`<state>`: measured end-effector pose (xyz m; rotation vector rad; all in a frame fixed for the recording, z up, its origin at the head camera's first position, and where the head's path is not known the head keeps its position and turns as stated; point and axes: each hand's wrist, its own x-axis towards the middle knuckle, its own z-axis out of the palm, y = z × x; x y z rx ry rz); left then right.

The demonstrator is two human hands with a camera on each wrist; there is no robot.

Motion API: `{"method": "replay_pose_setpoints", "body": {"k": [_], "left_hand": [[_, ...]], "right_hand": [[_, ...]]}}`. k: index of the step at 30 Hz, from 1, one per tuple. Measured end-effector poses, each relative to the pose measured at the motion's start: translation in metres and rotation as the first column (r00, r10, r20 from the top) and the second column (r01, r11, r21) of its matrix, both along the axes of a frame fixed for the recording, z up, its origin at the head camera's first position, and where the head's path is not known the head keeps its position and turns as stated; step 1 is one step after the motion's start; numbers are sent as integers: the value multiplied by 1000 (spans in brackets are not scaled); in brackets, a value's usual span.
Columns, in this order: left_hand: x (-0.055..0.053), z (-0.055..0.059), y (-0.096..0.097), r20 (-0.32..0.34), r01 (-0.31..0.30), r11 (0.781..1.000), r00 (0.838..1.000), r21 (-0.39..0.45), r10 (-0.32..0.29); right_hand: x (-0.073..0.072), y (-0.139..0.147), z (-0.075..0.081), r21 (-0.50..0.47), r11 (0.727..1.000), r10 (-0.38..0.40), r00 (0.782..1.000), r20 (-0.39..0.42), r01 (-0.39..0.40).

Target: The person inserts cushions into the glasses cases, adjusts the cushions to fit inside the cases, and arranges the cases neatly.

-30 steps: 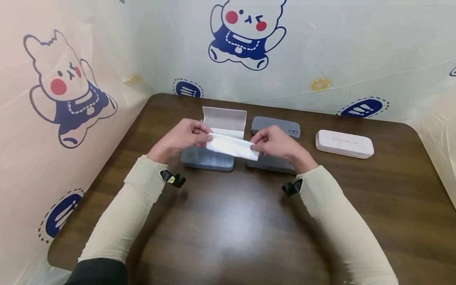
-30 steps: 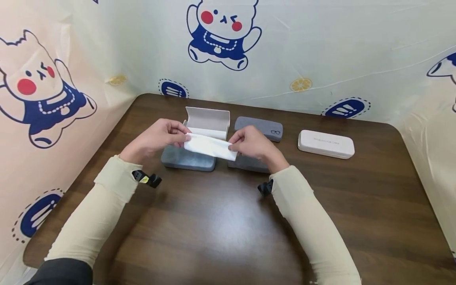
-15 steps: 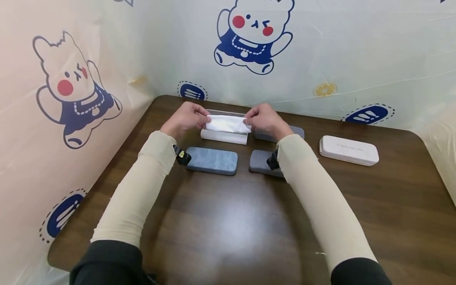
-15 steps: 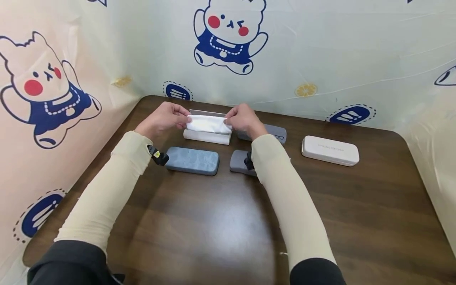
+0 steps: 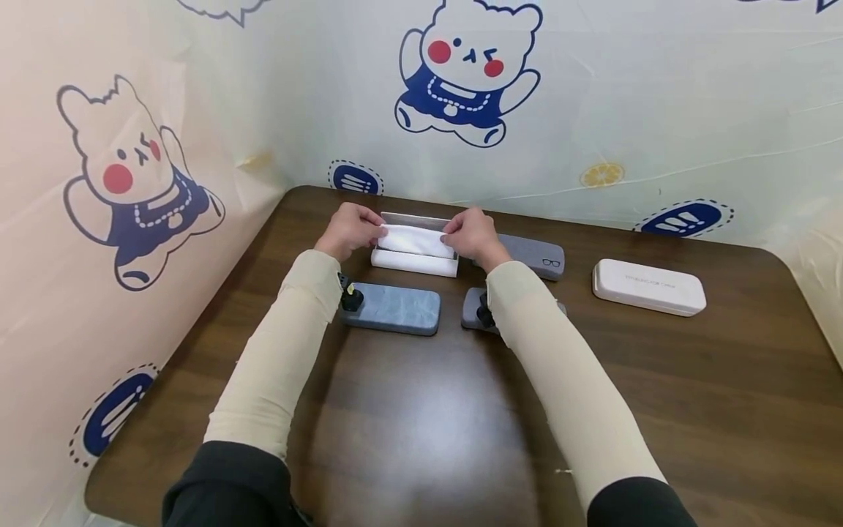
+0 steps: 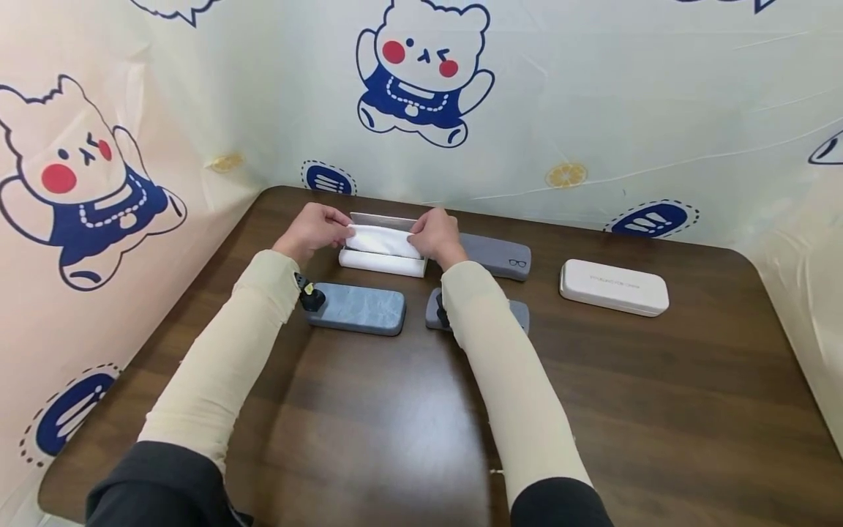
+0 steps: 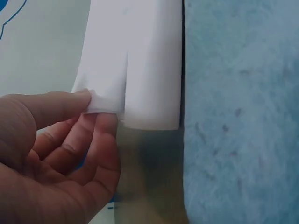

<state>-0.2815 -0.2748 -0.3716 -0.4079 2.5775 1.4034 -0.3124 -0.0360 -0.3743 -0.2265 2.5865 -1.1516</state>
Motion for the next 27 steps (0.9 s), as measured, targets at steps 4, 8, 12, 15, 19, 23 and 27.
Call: {"method": "replay_pose_setpoints", "body": {"k": [4, 8, 12, 15, 19, 23, 27], "left_hand": [[-1, -2, 7, -7, 31, 996, 999, -87, -32], [-1, -5, 11, -56, 65, 974, 995, -217, -79], [-2, -7, 16, -110, 63, 952, 989, -300, -101], [-3, -8, 17, -129, 33, 950, 989, -310, -77], [-2, -7, 13, -127, -10, 954, 991, -299, -29], [2, -2, 4, -114, -39, 967, 993, -252, 10], [5, 2, -7, -35, -8, 992, 999, -126, 3]], "right_hand": [[0, 0, -2, 62, 998, 3, 999, -41, -1], [1, 1, -2, 129, 990, 58, 995, -77, -47], [2, 1, -3, 163, 985, 80, 992, -98, -63], [3, 2, -2, 172, 983, 78, 991, -111, -58], [4, 5, 0, 184, 981, 88, 988, -128, -64], [7, 11, 6, 187, 981, 76, 986, -152, -46], [11, 16, 12, 172, 984, 60, 993, -106, -42]]}}
